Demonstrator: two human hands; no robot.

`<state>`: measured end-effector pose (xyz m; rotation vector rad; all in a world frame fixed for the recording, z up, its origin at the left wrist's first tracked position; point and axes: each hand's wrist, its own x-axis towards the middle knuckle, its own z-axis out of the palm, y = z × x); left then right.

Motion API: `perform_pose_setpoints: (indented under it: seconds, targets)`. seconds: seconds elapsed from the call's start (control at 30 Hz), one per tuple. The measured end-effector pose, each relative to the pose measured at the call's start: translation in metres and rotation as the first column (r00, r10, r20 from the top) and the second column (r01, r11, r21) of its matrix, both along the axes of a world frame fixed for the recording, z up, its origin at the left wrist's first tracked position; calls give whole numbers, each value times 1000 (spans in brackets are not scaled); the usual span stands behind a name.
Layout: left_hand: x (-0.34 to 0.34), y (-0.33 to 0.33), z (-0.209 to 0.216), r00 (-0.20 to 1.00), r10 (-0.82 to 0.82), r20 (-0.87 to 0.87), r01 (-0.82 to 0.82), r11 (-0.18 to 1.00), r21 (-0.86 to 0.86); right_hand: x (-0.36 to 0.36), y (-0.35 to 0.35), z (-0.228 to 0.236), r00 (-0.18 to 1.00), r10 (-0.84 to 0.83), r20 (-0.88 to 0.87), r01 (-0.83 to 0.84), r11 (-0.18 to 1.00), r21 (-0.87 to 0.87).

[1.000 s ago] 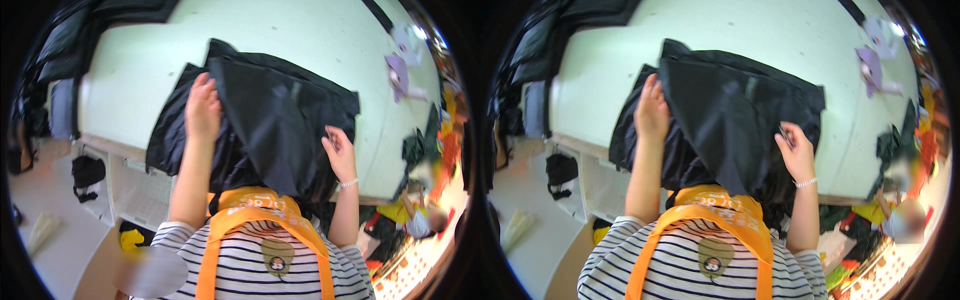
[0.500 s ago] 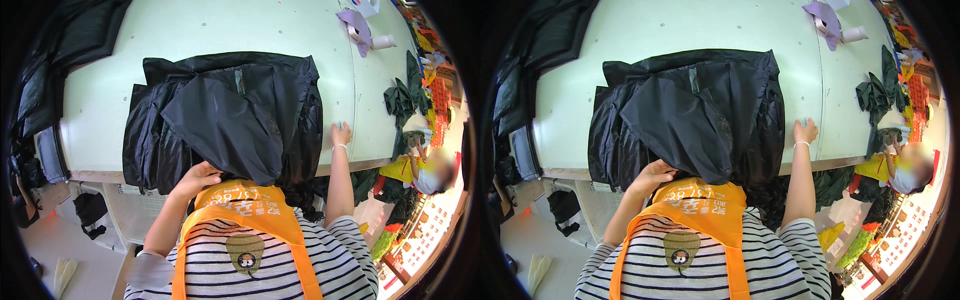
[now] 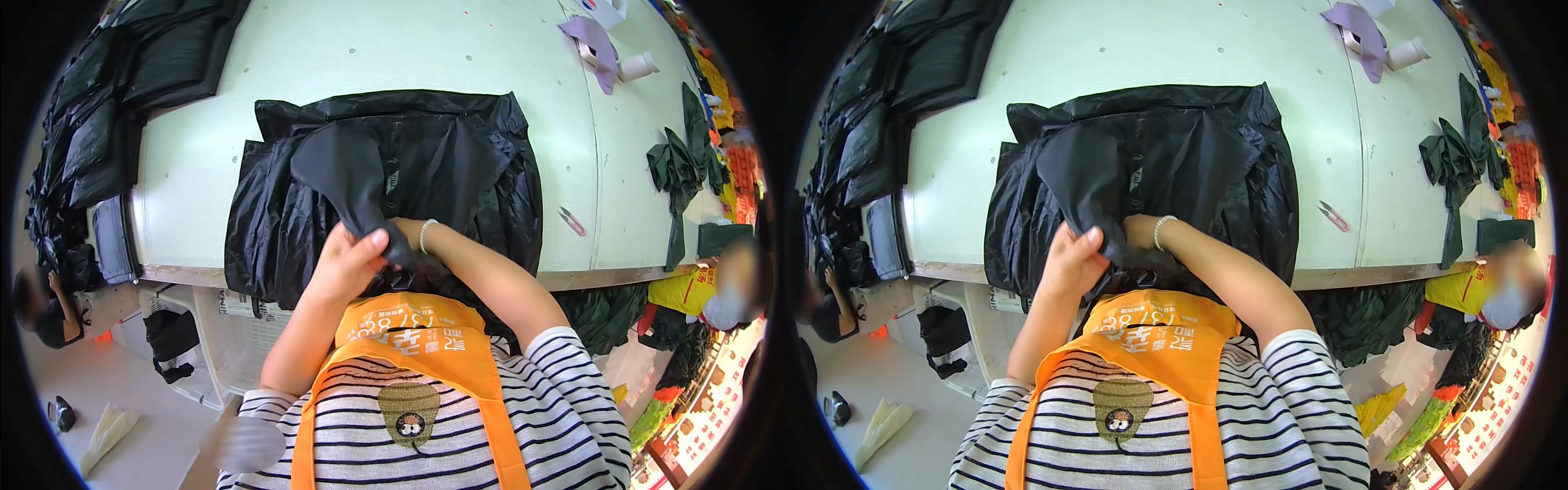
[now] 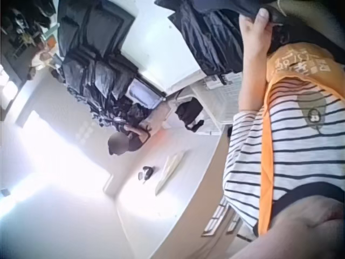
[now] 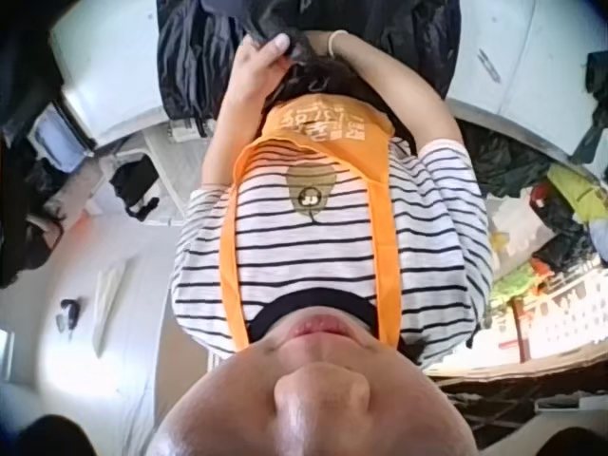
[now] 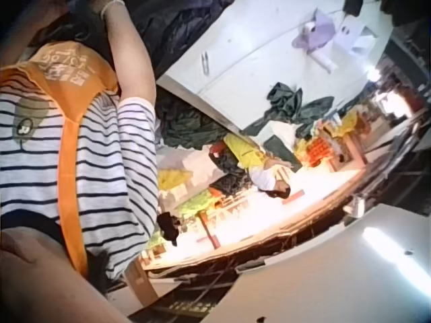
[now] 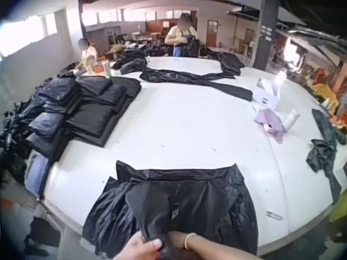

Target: The person folds a black jacket on a white table, smoothing the fabric and aligning the edges. The person then places the folded jacket into a black plastic bag and seals it with a clip.

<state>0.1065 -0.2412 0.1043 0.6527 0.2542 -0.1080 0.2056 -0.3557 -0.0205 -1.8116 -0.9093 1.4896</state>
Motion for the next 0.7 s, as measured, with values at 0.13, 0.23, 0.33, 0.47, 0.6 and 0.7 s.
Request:
perform_pose_setpoints:
  seconds: [0.13, 0.23, 0.33, 0.47, 0.6, 0.7]
  targets:
    - [11, 23, 6, 971, 239, 22, -240, 971, 22, 37, 10, 17, 963, -104, 250, 91, 994, 66]
    - [-15, 78, -20, 971, 239, 33, -241, 952, 189, 54, -38, 67, 690, -722, -55, 668, 605, 433]
    - [-22, 97, -42, 893, 445, -74, -241, 611, 754, 50, -111, 78, 380, -909, 169, 699, 402, 591]
    - [-7, 102, -77, 647, 759, 69, -523, 377, 764, -1, -137, 56, 409, -796, 446, 563, 605, 563]
    - [17, 78, -74, 779, 575, 253, -567, 472, 675, -35, -84, 43, 422, -771, 477, 544, 637, 547]
    - [30, 60, -71, 796, 459, 394, -537, 237, 810, -31, -57, 28, 361, -786, 501, 492, 617, 614]
